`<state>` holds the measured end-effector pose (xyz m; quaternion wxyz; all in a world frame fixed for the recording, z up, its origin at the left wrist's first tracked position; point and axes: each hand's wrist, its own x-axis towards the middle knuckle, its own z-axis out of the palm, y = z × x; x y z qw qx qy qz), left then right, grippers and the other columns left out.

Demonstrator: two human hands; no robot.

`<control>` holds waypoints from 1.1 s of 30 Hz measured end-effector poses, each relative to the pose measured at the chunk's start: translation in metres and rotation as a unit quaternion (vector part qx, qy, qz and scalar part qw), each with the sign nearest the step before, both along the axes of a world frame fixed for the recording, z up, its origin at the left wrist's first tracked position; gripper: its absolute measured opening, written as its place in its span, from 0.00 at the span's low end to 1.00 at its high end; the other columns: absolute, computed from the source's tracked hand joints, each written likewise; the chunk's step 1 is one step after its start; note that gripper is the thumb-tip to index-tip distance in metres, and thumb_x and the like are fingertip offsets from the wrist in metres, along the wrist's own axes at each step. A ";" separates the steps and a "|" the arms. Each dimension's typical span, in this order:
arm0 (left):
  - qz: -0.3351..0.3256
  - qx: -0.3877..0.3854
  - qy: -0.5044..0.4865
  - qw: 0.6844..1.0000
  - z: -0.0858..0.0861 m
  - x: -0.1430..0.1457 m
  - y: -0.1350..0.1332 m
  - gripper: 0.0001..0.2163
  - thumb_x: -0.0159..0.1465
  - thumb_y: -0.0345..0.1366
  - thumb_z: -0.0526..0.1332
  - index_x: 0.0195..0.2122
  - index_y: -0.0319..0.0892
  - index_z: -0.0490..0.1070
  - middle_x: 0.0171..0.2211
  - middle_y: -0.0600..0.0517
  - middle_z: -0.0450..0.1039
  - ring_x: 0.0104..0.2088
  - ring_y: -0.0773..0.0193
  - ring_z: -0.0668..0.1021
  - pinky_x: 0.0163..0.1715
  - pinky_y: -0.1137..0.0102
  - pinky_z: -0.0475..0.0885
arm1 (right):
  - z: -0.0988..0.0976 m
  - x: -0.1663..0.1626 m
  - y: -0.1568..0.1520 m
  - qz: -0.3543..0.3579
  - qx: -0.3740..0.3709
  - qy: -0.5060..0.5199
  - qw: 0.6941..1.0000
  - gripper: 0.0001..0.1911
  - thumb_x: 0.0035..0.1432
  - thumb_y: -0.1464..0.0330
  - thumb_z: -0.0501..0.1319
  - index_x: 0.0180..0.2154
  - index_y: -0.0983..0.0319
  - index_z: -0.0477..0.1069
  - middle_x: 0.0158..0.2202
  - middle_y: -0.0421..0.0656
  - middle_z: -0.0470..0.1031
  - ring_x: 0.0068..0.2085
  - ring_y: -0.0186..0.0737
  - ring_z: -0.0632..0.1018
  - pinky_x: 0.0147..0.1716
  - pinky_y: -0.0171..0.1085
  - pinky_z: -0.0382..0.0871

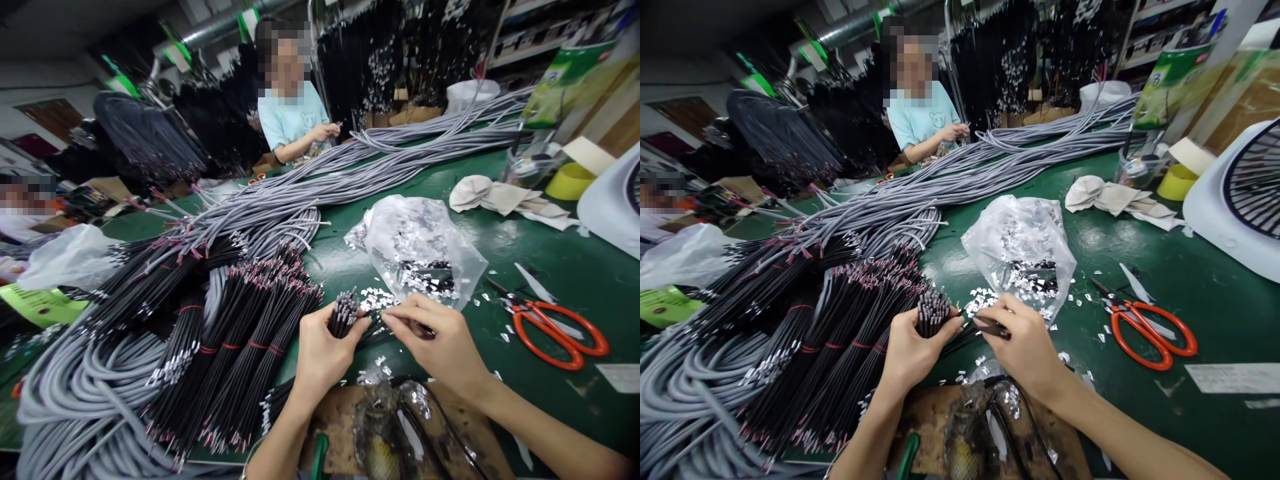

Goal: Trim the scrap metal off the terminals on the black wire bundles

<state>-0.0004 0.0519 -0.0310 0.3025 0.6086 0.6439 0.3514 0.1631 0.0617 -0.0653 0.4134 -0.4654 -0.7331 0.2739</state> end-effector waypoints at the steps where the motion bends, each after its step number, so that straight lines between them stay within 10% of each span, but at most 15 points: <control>1: -0.001 0.003 -0.004 1.000 0.000 0.000 -0.001 0.09 0.53 0.39 0.64 0.27 0.38 0.73 0.24 0.52 0.75 0.26 0.63 0.74 0.27 0.72 0.68 | 0.004 0.000 0.000 0.003 -0.005 0.036 0.999 0.08 0.57 0.70 0.57 0.33 0.63 0.75 0.26 0.42 0.70 0.26 0.35 0.71 0.27 0.34 0.64; 33: -0.070 -0.014 0.010 0.997 -0.001 0.004 -0.006 0.08 0.56 0.39 0.61 0.25 0.39 0.70 0.22 0.53 0.73 0.23 0.66 0.72 0.24 0.74 0.66 | 0.007 0.000 0.000 0.051 -0.052 0.122 0.990 0.08 0.58 0.72 0.56 0.34 0.62 0.75 0.30 0.41 0.75 0.31 0.34 0.74 0.32 0.32 0.66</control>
